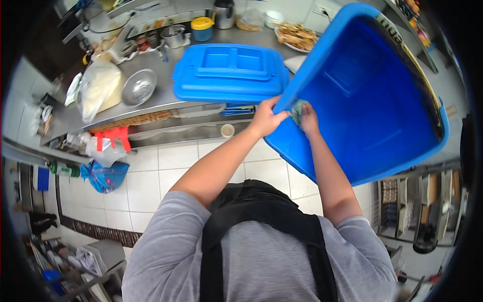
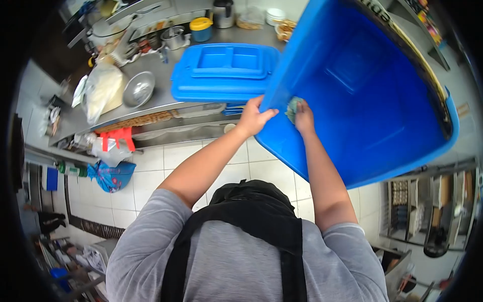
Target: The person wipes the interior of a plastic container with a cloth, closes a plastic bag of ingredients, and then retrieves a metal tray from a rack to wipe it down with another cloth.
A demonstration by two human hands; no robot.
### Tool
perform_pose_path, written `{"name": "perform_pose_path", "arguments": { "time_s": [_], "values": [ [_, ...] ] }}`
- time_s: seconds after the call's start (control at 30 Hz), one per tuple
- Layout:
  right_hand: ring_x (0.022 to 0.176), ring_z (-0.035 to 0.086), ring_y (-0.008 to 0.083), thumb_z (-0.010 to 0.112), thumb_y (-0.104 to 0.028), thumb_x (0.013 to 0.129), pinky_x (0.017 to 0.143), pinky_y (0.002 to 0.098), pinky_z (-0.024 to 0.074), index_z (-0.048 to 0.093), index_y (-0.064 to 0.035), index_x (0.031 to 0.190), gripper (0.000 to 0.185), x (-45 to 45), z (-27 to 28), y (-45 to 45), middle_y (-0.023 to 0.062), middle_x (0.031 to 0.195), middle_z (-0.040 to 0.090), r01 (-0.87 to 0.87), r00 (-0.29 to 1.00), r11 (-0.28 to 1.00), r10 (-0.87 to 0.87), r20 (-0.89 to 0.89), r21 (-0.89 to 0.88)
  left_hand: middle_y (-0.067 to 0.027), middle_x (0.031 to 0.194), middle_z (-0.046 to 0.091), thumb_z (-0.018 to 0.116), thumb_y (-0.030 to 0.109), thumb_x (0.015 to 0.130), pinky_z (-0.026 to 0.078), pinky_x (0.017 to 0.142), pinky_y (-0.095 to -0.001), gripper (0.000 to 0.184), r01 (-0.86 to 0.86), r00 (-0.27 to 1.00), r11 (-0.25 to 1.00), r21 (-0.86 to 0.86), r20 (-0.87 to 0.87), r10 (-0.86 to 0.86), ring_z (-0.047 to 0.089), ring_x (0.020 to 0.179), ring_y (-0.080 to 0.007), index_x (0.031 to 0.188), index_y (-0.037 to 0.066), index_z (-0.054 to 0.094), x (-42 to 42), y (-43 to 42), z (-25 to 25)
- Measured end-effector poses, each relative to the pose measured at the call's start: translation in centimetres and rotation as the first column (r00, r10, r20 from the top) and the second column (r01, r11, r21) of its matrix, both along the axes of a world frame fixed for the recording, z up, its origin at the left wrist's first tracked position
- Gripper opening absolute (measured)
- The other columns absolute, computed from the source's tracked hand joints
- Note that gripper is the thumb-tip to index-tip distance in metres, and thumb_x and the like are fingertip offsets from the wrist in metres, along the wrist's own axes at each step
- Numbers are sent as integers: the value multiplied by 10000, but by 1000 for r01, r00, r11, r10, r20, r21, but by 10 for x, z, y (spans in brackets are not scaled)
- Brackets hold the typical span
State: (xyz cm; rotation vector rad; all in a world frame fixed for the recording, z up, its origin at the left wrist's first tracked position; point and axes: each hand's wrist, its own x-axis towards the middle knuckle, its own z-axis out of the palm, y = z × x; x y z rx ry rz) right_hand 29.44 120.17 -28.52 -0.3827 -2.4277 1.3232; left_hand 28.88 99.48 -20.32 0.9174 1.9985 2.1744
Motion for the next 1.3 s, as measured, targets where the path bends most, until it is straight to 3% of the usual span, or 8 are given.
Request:
{"name": "perform_pose_path", "arguments": {
  "time_s": [0.07, 0.2, 0.27, 0.47, 0.7, 0.93, 1.2, 1.3],
  "values": [
    [1019, 573, 353, 387, -268, 954, 880, 376, 436, 520, 18, 1171, 383, 1, 14, -8, 233, 1101, 590, 95, 994, 995, -93, 51, -41, -106, 871, 659, 641, 128, 740, 454, 735, -285, 271, -11, 1000, 1000, 20, 25, 10, 579, 794, -142, 968, -17, 621, -8, -5, -6],
    [1015, 574, 357, 391, -259, 955, 866, 386, 436, 514, 14, 1181, 375, -16, -19, 4, 234, 1097, 592, 54, 998, 993, -58, -34, -102, -103, 860, 661, 626, 128, 760, 458, 725, -287, 261, -37, 999, 999, -18, 14, 37, 577, 785, -135, 979, -14, 625, -14, -10, -10],
    [1000, 579, 362, 396, -251, 955, 847, 388, 441, 510, 14, 1186, 370, -15, -14, -9, 233, 1082, 598, 93, 996, 995, -94, -7, -45, -171, 911, 662, 624, 143, 748, 467, 760, -322, 332, -44, 997, 991, -127, 59, 52, 630, 828, -224, 1051, 7, 615, -19, -13, -11],
    [975, 564, 403, 376, -245, 961, 801, 423, 451, 505, 2, 1168, 347, -18, 0, -31, 243, 1035, 597, 195, 981, 974, -193, -29, 119, -136, 862, 665, 629, 133, 772, 465, 726, -303, 275, -34, 997, 992, -119, 68, 43, 604, 779, -162, 1019, 11, 622, -29, -15, -12],
    [932, 572, 416, 370, -231, 960, 787, 430, 454, 508, 6, 1157, 337, -41, -8, -37, 246, 1006, 600, 209, 978, 977, -209, -8, 47, -105, 811, 654, 636, 135, 778, 460, 692, -290, 242, 15, 995, 990, -138, 96, -2, 573, 733, -135, 981, 4, 630, -58, -23, -22],
    [925, 577, 411, 377, -231, 959, 788, 426, 459, 512, 5, 1156, 335, -79, -9, -64, 251, 1005, 599, 376, 926, 923, -376, -15, 81, -95, 795, 648, 640, 133, 777, 456, 660, -295, 210, 125, 991, 985, -121, 71, -117, 565, 707, -133, 945, 8, 632, -120, -43, -33],
    [954, 569, 411, 363, -250, 962, 799, 432, 452, 503, 1, 1147, 342, -121, 10, -111, 259, 1030, 590, 467, 884, 882, -467, 12, -61, -93, 786, 644, 639, 135, 774, 454, 663, -291, 229, 279, 960, 946, -165, 77, -270, 565, 711, -131, 968, 15, 632, -192, -79, -21],
    [973, 560, 414, 359, -254, 962, 816, 441, 441, 496, -5, 1156, 344, -141, -21, -106, 260, 1043, 586, 510, 860, 860, -510, -28, 20, -98, 779, 641, 643, 131, 766, 454, 656, -291, 239, 296, 955, 945, -142, 43, -292, 568, 698, -137, 975, 18, 632, -212, -87, -22]
  ]
}}
